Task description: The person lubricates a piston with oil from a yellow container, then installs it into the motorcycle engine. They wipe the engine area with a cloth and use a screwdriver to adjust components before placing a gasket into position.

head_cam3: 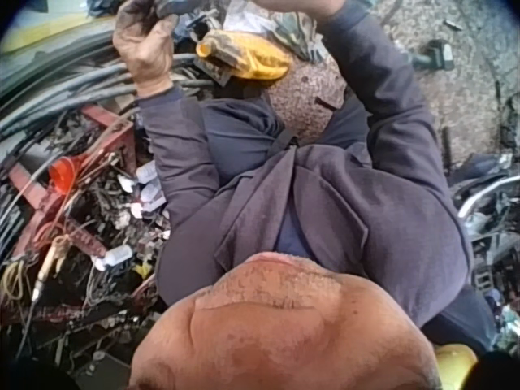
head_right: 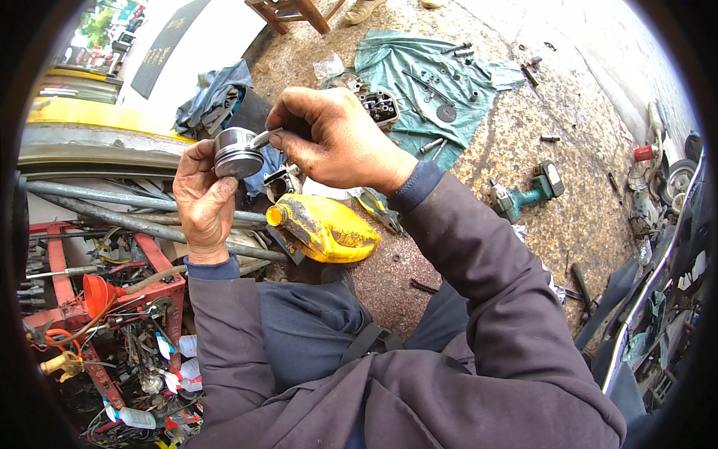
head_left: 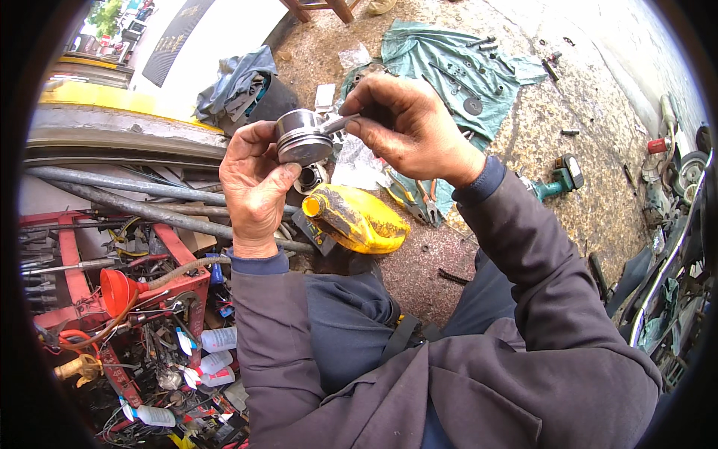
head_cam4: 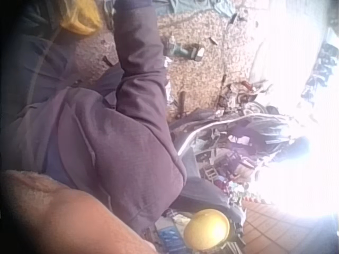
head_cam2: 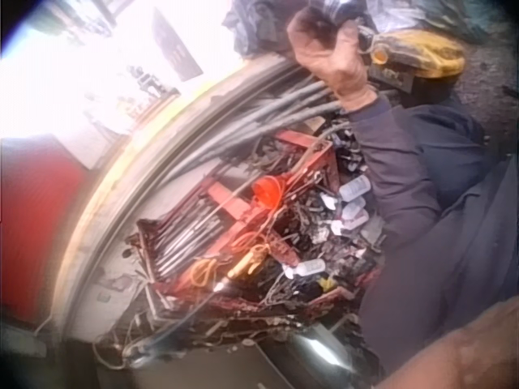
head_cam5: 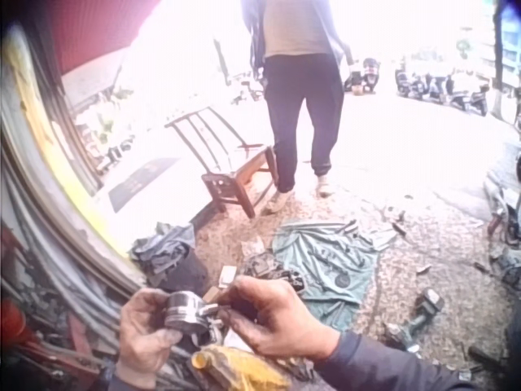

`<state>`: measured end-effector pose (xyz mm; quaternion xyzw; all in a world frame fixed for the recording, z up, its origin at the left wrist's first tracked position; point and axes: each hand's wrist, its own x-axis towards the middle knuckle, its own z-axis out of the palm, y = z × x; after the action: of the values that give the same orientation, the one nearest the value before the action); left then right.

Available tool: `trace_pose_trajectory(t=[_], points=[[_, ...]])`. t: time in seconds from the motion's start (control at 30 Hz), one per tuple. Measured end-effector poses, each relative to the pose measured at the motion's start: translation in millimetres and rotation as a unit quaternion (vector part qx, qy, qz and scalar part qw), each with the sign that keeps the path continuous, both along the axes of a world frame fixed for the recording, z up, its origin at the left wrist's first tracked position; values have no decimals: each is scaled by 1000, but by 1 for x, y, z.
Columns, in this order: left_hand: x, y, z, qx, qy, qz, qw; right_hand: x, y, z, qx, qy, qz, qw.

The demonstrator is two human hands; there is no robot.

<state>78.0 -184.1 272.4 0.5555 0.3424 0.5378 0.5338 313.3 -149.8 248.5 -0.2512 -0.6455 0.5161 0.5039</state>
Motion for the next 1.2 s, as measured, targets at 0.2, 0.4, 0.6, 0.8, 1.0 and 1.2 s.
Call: trace_pose_trajectory(t=[0.2, 0.4, 0.6, 0.8, 1.0, 1.2], points=[[7, -1, 1, 11, -9, 25, 1000, -3, -6, -2, 46, -10, -37, 998], [8, -4, 4, 24, 30, 41, 998, -3, -3, 0, 70, 37, -62, 995], [7, -4, 4, 32, 49, 32, 998, -2, -2, 0, -80, 87, 34, 992], [8, -7, 5, 39, 52, 41, 997, 1, 1, 2, -87, 52, 69, 992], [8, -6, 5, 20, 34, 48, 998, 2, 0, 8, 232, -143, -83, 959], [12, -5, 3, 27, 49, 51, 997, -1, -6, 13, 300, -158, -64, 939]])
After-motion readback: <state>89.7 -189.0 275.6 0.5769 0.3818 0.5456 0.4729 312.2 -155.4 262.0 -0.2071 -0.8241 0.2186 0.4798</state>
